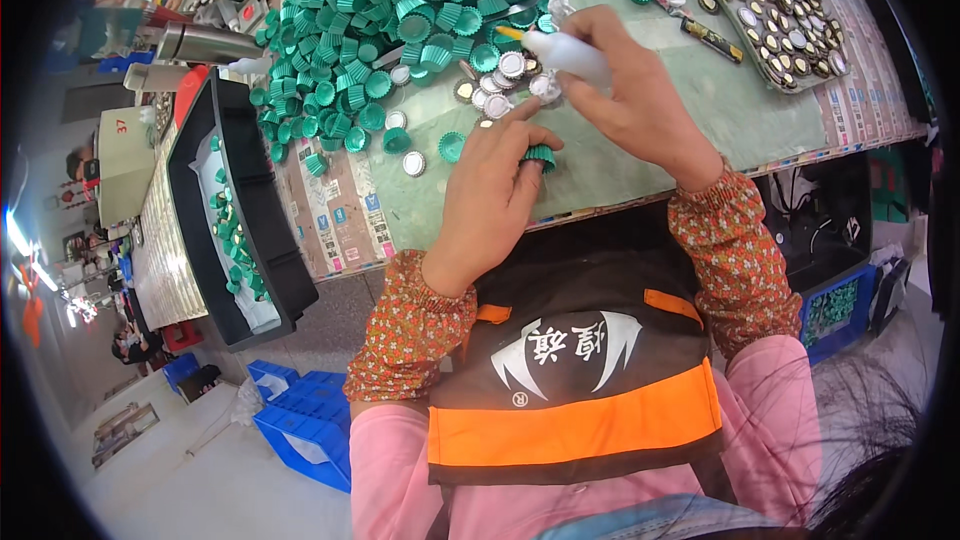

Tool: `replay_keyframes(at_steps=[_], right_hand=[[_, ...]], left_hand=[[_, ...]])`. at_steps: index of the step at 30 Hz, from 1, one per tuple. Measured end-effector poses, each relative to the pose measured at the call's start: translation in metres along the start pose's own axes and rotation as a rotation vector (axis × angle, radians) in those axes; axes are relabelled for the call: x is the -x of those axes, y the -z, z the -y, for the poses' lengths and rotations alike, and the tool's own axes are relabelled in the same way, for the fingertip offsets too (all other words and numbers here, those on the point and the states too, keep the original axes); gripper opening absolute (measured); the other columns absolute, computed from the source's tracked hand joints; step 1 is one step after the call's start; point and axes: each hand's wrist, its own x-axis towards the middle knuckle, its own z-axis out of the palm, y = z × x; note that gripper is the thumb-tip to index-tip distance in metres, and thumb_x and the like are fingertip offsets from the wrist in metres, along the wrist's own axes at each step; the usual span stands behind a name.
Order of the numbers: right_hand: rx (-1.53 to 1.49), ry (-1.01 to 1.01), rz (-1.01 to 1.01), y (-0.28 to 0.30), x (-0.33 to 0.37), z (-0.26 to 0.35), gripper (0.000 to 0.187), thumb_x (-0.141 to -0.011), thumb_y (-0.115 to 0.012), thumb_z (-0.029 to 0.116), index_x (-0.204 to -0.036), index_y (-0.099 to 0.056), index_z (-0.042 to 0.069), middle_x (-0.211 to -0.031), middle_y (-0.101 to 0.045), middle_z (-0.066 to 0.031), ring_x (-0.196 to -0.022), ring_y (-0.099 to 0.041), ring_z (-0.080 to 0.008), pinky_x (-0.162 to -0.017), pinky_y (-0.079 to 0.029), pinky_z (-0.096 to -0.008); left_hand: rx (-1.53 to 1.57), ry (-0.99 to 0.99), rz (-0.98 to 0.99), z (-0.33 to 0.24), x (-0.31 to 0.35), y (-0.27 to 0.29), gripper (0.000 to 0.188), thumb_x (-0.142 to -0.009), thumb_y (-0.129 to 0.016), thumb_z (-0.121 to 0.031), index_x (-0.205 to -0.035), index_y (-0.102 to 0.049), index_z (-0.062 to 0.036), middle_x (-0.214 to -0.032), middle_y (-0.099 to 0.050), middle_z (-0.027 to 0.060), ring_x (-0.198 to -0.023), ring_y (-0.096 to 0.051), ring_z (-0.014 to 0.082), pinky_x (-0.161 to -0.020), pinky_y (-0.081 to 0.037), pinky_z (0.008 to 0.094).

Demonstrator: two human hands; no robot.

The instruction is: The person sits on the floor and repeatedly applies glue from a bottle into green plastic caps. They then pick up small metallic discs and press them into the glued caps, assembling them into finished units.

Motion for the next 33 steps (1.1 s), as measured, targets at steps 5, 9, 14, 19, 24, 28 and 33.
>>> replay_keyframes(at_steps=[5,9,14,19,24,28,33], right_hand=[[0.166,-0.057,0.011,0.007,0.005,-0.013,0.032,-0.09,-0.066,0.014,-0.117,-0.051,0.004,-0.102,-0.064,-0.0156,-0.09,-0.065,-0.0303,-0.083,-0.051,-0.0376],[0.109,-0.175,-0.091,0.027,0.01,-0.025,0.032,-0.09,-0.067,0.016,-0.115,-0.051,0.005,-0.105,-0.067,-0.0222,-0.096,-0.068,-0.0394,-0.082,-0.052,-0.0438],[-0.056,-0.142,-0.171,0.024,0.013,-0.011,0.031,-0.09,-0.068,0.016,-0.114,-0.052,0.005,-0.099,-0.065,-0.0167,-0.089,-0.066,-0.0293,-0.08,-0.052,-0.0385],[-0.403,-0.322,0.154,0.003,0.033,0.04,0.037,-0.088,-0.071,0.008,-0.12,-0.052,0.005,-0.107,-0.058,-0.0045,-0.097,-0.059,-0.0118,-0.086,-0.051,-0.0285],[-0.541,-0.396,0.274,-0.031,0.048,0.057,0.04,-0.086,-0.074,0.008,-0.12,-0.052,0.005,-0.104,-0.057,-0.0035,-0.096,-0.058,-0.01,-0.081,-0.053,-0.0287],[-0.595,-0.519,0.274,-0.037,0.057,0.055,0.041,-0.087,-0.075,0.007,-0.119,-0.05,0.004,-0.101,-0.058,-0.0055,-0.089,-0.062,-0.0108,-0.07,-0.055,-0.0267],[-0.578,-0.549,0.21,-0.043,0.065,0.054,0.041,-0.082,-0.076,0.017,-0.113,-0.052,0.003,-0.095,-0.066,-0.0178,-0.086,-0.067,-0.0266,-0.076,-0.054,-0.0402]], left_hand=[[0.264,-0.011,-0.079,0.017,0.015,0.003,0.023,-0.1,-0.048,-0.006,-0.119,-0.06,-0.0056,-0.125,-0.066,0.0124,-0.095,-0.061,0.0178,-0.085,-0.051,0.0318],[0.83,0.344,-0.06,0.009,0.031,0.013,0.03,-0.106,-0.044,-0.014,-0.134,-0.052,-0.0083,-0.1,-0.063,0.004,-0.071,-0.052,0.003,-0.055,-0.042,0.017],[1.167,0.508,-0.025,0.001,0.039,0.017,0.039,-0.105,-0.049,-0.02,-0.143,-0.047,-0.0105,-0.091,-0.056,0.0001,-0.067,-0.049,0.004,-0.051,-0.036,0.0176],[1.116,0.565,-0.02,-0.011,0.041,0.011,0.053,-0.105,-0.05,-0.017,-0.156,-0.035,-0.0124,-0.093,-0.055,0.0007,-0.068,-0.049,0.005,-0.051,-0.038,0.0188],[0.882,0.557,0.076,-0.013,0.058,0.003,0.064,-0.104,-0.05,-0.011,-0.162,-0.022,-0.0121,-0.099,-0.056,0.0029,-0.071,-0.052,0.0071,-0.055,-0.046,0.0215],[1.128,0.522,0.106,-0.011,0.064,0.007,0.068,-0.104,-0.051,-0.013,-0.161,-0.015,-0.0093,-0.112,-0.062,0.0115,-0.081,-0.065,0.0155,-0.068,-0.061,0.0293],[1.308,0.505,0.138,0.007,0.074,0.0,0.057,-0.104,-0.053,-0.02,-0.153,-0.027,-0.0058,-0.116,-0.062,0.0161,-0.096,-0.07,0.0244,-0.08,-0.064,0.0381]])
